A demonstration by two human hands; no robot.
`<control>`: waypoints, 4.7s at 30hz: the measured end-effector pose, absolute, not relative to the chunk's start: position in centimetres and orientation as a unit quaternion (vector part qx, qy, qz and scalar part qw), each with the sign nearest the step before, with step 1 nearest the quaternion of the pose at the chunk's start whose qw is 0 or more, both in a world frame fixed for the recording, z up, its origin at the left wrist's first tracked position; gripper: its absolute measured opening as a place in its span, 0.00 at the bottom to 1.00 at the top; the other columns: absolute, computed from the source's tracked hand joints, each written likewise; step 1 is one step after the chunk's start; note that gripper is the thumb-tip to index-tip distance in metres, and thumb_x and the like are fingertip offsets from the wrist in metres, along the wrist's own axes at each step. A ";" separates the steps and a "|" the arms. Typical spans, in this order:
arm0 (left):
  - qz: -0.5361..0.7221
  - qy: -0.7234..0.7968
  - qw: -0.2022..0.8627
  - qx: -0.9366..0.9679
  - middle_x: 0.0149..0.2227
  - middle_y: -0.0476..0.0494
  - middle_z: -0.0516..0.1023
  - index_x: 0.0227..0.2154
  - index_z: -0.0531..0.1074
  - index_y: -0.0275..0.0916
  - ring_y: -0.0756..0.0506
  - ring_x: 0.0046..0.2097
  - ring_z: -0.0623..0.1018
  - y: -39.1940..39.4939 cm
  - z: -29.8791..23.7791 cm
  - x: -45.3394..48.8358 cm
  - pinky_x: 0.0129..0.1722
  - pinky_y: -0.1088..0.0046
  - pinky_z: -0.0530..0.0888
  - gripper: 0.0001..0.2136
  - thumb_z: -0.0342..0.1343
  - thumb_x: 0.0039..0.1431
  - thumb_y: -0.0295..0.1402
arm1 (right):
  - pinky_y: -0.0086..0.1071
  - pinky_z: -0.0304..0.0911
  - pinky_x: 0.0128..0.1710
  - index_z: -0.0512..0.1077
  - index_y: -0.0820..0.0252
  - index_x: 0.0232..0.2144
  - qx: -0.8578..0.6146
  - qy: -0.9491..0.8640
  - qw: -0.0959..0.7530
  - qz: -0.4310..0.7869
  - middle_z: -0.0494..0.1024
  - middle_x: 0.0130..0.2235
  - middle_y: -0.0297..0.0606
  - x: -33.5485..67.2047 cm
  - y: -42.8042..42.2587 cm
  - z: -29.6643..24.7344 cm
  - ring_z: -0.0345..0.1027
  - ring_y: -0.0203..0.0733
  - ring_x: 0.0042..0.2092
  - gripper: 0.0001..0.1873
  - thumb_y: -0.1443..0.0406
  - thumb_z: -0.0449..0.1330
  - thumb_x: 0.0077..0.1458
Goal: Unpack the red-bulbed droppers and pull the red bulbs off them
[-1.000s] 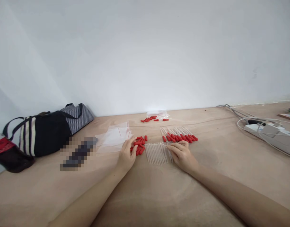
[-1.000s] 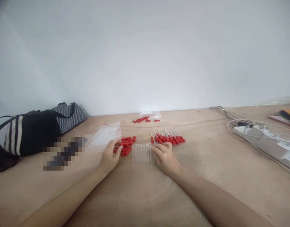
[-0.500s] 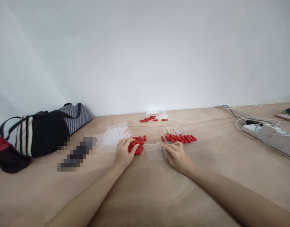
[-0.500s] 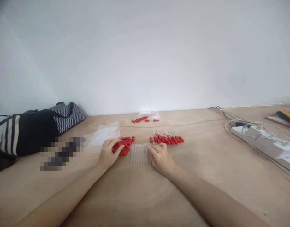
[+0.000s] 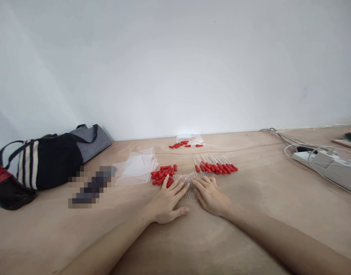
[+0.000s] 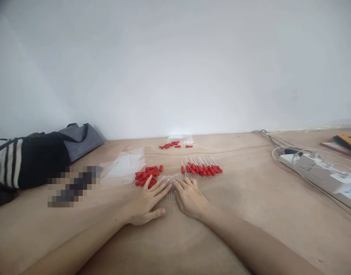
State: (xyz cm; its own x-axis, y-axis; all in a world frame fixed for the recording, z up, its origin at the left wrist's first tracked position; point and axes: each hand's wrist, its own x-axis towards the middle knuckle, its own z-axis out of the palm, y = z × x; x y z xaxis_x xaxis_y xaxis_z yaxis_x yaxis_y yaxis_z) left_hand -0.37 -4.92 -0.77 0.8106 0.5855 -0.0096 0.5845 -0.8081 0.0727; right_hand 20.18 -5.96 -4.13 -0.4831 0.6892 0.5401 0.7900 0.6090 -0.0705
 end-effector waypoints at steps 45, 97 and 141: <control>0.340 0.448 0.354 0.747 0.25 0.48 0.75 0.26 0.71 0.34 0.47 0.29 0.73 -3.3 -0.9 6.4 0.28 0.74 0.67 0.16 0.43 0.59 0.38 | 0.35 0.46 0.37 0.69 0.58 0.22 -0.425 -0.747 0.449 -0.243 0.71 0.27 0.34 20.4 -6.1 -2.9 0.59 0.37 0.33 0.10 0.62 0.56 0.53; 0.429 0.505 -0.035 0.748 0.32 0.45 0.71 0.38 0.71 0.37 0.48 0.32 0.73 -1.2 -0.7 -3.1 0.33 0.72 0.72 0.12 0.46 0.55 0.30 | 0.32 0.48 0.34 0.73 0.59 0.32 -0.529 -0.741 0.381 -0.161 0.73 0.29 0.36 26.1 -5.8 -5.2 0.64 0.34 0.31 0.15 0.71 0.47 0.53; 0.365 0.325 -0.068 0.870 0.44 0.43 0.74 0.39 0.73 0.41 0.42 0.49 0.67 -3.3 -2.7 3.4 0.49 0.58 0.61 0.10 0.52 0.55 0.33 | 0.43 0.37 0.45 0.74 0.54 0.27 -0.572 -0.697 0.361 -0.236 0.76 0.33 0.37 27.4 -2.1 -3.3 0.60 0.41 0.39 0.14 0.62 0.50 0.57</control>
State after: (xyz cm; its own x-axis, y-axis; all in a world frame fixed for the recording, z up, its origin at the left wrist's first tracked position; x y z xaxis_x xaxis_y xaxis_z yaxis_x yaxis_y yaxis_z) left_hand 3.37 -3.31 -2.73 0.5222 0.5152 0.6796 0.6151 -0.7795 0.1184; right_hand 27.43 -2.09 -3.32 -0.0835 0.6278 0.7739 0.9686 0.2337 -0.0850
